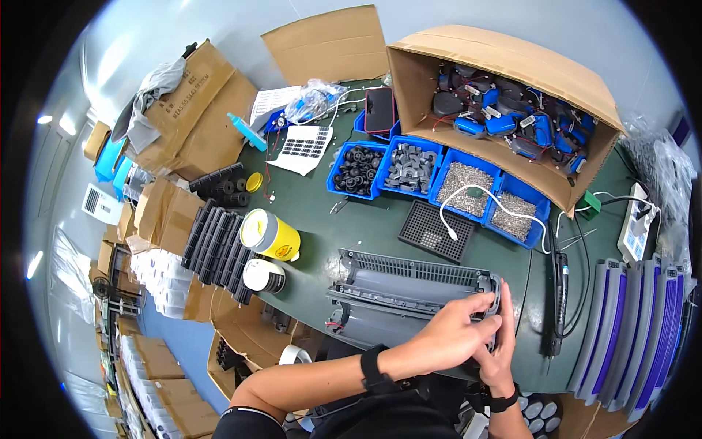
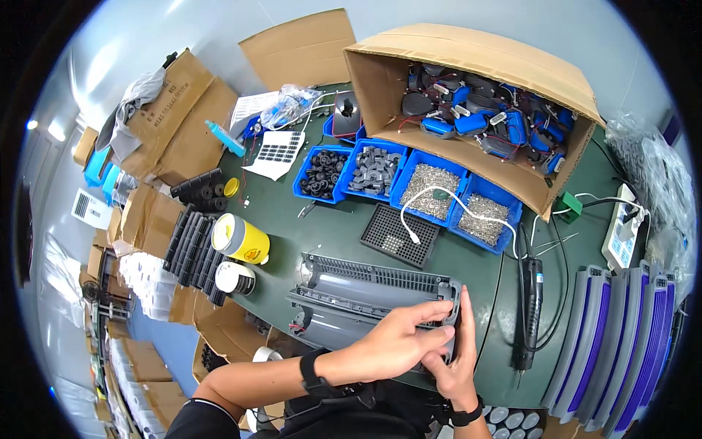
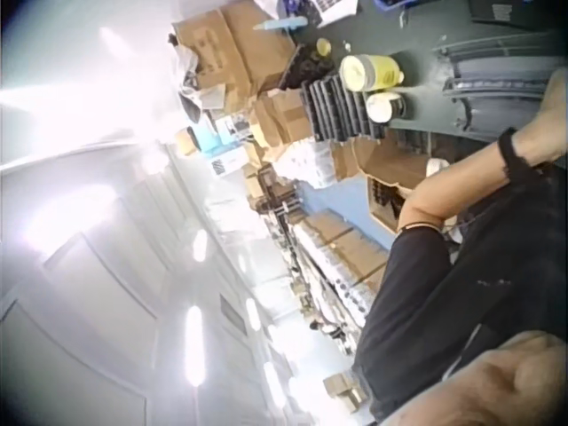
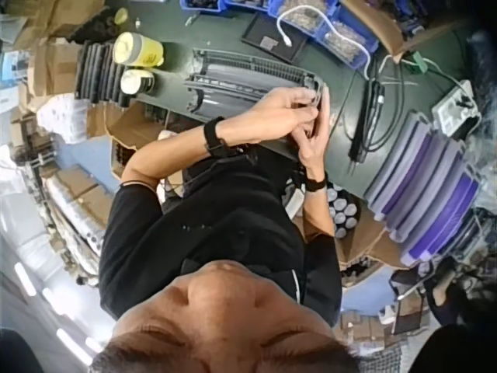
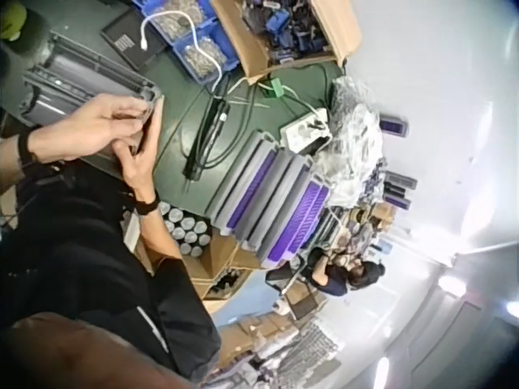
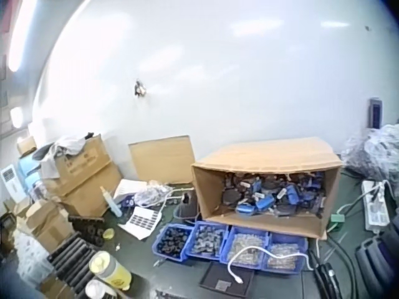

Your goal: The person assembles a grey and purple electronic device, likely a portable air cooler, at a workbench. They connect internal wires, insert a black cylindrical filter, and use a hot glue gun to secure components. The person then places the finished unit into a cardboard box and begins assembling a second unit.

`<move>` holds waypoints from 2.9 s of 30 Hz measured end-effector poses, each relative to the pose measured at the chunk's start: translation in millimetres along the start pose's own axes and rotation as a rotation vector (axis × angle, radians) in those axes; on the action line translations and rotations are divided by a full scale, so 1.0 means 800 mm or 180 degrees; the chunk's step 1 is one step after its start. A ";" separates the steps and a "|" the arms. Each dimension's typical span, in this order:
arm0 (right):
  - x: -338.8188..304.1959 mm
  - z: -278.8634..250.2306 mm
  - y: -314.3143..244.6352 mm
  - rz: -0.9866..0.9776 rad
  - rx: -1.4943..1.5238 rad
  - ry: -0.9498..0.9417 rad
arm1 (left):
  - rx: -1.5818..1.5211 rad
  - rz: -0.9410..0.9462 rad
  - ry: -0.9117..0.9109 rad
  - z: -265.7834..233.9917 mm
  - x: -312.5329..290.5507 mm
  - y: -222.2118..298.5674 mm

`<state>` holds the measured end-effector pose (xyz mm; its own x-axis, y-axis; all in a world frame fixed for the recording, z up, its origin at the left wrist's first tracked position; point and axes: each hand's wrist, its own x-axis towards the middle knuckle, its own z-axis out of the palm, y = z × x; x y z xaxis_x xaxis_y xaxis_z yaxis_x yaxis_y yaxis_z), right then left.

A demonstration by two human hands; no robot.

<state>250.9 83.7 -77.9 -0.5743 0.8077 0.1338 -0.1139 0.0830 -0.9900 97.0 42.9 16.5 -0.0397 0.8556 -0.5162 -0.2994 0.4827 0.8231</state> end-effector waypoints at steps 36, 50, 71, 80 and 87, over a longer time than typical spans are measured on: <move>-0.013 0.024 -0.003 0.0309 0.0317 0.0623 | 0.4680 0.1941 0.1486 -0.331 -0.101 -0.047; -0.010 0.038 -0.006 0.0262 0.0241 0.0790 | -0.0259 0.0653 0.1522 -0.313 -0.086 -0.094; -0.013 0.030 -0.003 0.0301 0.0332 0.0730 | 0.1271 0.0517 0.1585 -0.273 -0.181 -0.089; -0.015 0.025 0.003 0.0292 0.0347 0.0722 | 0.2500 0.1433 0.2045 -0.253 -0.173 -0.086; -0.015 0.024 0.003 0.0273 0.0318 0.0724 | 0.2836 0.1584 0.1853 -0.258 -0.166 -0.086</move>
<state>241.9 63.2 -80.9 -0.3894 0.9207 0.0250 -0.1586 -0.0403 -0.9865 -73.8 -142.8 -20.7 -0.4631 0.8837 0.0687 0.6358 0.2771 0.7204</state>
